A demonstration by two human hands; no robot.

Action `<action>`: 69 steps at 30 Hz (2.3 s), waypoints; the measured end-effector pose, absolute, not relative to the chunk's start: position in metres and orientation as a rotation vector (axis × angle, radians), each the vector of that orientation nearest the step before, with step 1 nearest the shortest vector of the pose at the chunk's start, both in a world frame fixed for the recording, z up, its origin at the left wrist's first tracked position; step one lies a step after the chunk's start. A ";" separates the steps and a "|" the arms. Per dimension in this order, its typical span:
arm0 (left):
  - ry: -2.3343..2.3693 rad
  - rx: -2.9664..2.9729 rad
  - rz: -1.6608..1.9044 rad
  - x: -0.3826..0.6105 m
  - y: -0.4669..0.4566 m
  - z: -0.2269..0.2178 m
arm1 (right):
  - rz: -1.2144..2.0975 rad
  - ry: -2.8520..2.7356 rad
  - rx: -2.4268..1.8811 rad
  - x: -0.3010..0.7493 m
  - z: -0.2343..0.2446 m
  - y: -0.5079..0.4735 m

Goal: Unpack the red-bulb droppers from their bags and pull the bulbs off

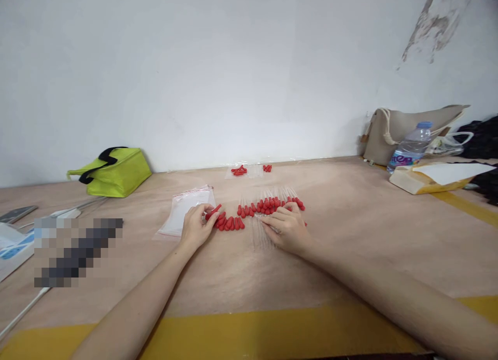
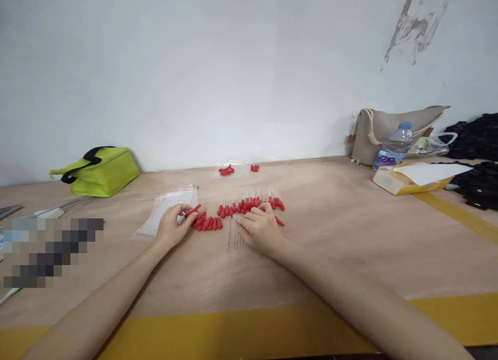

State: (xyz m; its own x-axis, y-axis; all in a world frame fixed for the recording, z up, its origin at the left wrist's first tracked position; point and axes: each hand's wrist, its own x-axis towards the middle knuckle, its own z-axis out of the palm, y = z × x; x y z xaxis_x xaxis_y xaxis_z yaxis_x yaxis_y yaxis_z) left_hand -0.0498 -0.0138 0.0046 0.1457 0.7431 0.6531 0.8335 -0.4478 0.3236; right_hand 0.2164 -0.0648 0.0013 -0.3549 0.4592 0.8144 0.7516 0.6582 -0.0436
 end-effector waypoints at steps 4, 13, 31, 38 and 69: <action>-1.592 -2.299 -1.201 -0.051 -0.013 0.001 | -0.506 -2.039 -0.977 0.200 -0.004 -0.060; -1.616 -2.319 -1.156 -0.050 -0.013 0.003 | -0.317 -2.155 -1.080 0.198 -0.005 -0.066; -1.722 -2.337 -0.891 -0.023 -0.020 0.025 | -0.311 -2.050 -1.194 0.229 0.019 -0.066; -2.151 -2.329 -0.352 0.012 0.021 0.045 | -0.345 -1.902 -1.234 0.253 0.005 -0.065; -0.778 -2.582 -0.980 0.004 -0.056 0.004 | -0.493 -2.168 -0.910 0.236 -0.007 -0.075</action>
State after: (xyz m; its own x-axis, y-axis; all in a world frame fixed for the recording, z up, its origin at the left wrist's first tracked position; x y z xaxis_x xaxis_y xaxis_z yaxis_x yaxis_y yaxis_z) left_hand 0.0036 -0.0559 0.0042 0.6266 0.3872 0.6763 0.5709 -0.8188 -0.0601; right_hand 0.2362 -0.0748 -0.0074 -0.4892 0.4564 0.7432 0.7330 0.6770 0.0668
